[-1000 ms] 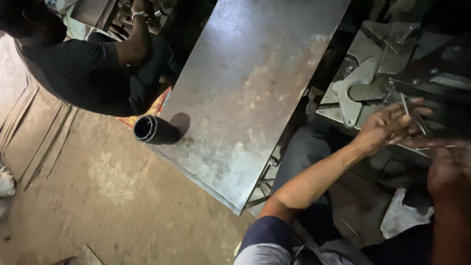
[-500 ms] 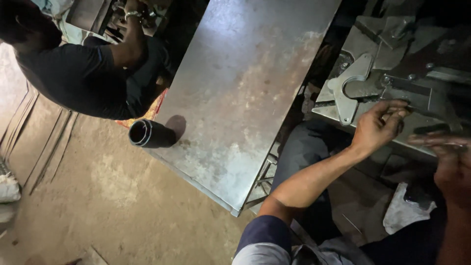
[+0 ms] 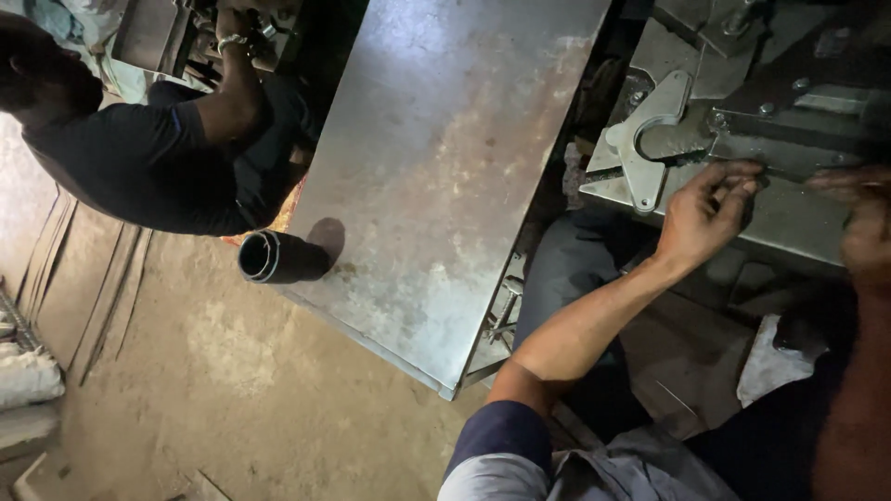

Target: Operating a stamping machine to fabricate metal parts.

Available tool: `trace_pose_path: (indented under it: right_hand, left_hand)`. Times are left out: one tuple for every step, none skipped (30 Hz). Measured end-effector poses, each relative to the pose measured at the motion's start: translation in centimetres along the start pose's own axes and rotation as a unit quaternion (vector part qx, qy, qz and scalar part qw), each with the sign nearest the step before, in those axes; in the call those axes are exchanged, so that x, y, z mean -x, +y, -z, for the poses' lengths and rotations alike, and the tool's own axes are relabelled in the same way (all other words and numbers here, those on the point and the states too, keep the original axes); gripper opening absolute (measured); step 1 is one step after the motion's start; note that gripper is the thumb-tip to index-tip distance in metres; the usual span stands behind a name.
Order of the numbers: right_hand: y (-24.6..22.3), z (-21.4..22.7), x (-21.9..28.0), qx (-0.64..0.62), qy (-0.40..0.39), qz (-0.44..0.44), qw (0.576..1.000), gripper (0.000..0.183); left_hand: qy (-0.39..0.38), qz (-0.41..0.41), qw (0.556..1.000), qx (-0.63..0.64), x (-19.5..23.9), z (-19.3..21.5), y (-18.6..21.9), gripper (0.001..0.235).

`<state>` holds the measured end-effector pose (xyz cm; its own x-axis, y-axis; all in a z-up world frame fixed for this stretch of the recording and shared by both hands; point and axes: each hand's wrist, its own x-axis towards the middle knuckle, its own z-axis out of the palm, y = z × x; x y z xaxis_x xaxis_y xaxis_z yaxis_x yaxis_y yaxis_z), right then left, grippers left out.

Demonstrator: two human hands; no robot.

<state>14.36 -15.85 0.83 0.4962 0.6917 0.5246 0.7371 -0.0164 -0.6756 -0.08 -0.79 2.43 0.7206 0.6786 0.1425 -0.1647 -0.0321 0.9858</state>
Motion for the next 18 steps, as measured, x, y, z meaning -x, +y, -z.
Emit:
trace_pose_path:
  right_hand:
    - [-1.0, 0.0, -0.2, 0.011, 0.006, 0.015, 1.000, 0.024]
    - [-2.0, -0.1, -0.4, 0.022, 0.013, 0.029, 0.999, 0.020]
    - [-2.0, -0.2, -0.5, 0.022, 0.012, 0.027, 0.999, 0.020]
    - [-2.1, -0.2, -0.5, 0.052, 0.015, 0.032, 0.998, 0.023]
    - [-2.0, -0.3, -0.9, 0.081, 0.020, 0.040, 0.996, 0.026]
    - [-1.9, -0.3, -0.6, 0.081, 0.021, 0.040, 0.996, 0.026]
    - [-1.8, -0.3, -0.4, 0.060, 0.019, 0.032, 0.997, 0.026]
    - [-1.6, -0.4, -0.2, 0.039, 0.017, 0.025, 0.999, 0.029]
    - [0.6, -0.8, 0.6, 0.039, 0.018, 0.025, 0.999, 0.029]
    - [2.8, -1.2, 1.4, 0.047, 0.021, 0.001, 0.999, 0.030]
    - [5.0, -1.6, 2.7, 0.055, 0.022, -0.026, 0.998, 0.032]
    - [2.8, -1.4, 1.9, 0.056, 0.022, -0.029, 0.998, 0.032]
    - [0.8, -1.2, 0.8, 0.058, 0.028, -0.038, 0.997, 0.031]
    - [-1.2, -1.0, -0.3, 0.060, 0.033, -0.048, 0.997, 0.031]
    - [0.0, -1.2, 0.5, 0.061, 0.034, -0.051, 0.996, 0.031]
    - [1.2, -1.3, 1.4, 0.056, 0.023, -0.055, 0.997, 0.030]
    - [2.4, -0.8, 2.6, 0.056, 0.014, -0.063, 0.996, 0.029]
    - [1.6, -1.4, 2.3, 0.062, 0.017, -0.070, 0.995, 0.029]
  left_hand:
    - [-0.002, -0.008, 1.000, 0.023, 0.1, 0.0, -0.4, 0.019]
    - [-0.004, -0.015, 0.999, 0.045, 0.2, -0.1, -0.8, 0.019]
    - [-0.004, -0.013, 0.999, 0.045, 0.3, -0.1, -0.5, 0.019]
    - [-0.003, -0.009, 1.000, 0.021, 0.4, 0.0, -0.2, 0.019]
    - [-0.002, -0.008, 1.000, -0.004, 0.3, 0.0, 0.2, 0.019]
    - [-0.003, -0.008, 1.000, -0.005, 0.4, 0.0, 0.3, 0.019]
    - [-0.003, -0.019, 1.000, -0.011, 0.3, 0.0, 0.4, 0.018]
    - [-0.003, -0.029, 0.999, -0.016, 0.3, 0.1, 0.5, 0.017]
    - [-0.003, -0.030, 0.999, -0.017, 0.3, 0.0, 0.6, 0.017]
    - [0.001, -0.046, 0.999, -0.023, 0.3, 0.0, 0.6, 0.016]
    - [0.004, -0.058, 0.998, -0.029, 0.7, 0.0, 0.5, 0.015]
    - [0.003, -0.055, 0.998, -0.028, 0.8, -0.1, 0.1, 0.015]
    - [-0.003, -0.038, 0.999, -0.014, 0.6, -0.2, -0.1, 0.015]
    - [-0.008, -0.021, 1.000, -0.001, 0.3, -0.3, -0.4, 0.015]
    - [-0.011, -0.019, 1.000, 0.000, 0.4, 0.0, -0.3, 0.015]
    - [-0.007, -0.035, 0.999, -0.028, 0.4, 0.2, -0.2, 0.016]
    - [-0.009, -0.049, 0.997, -0.051, 0.6, -0.2, -0.2, 0.017]
    - [-0.017, -0.046, 0.998, -0.047, 0.6, 0.6, -0.3, 0.017]
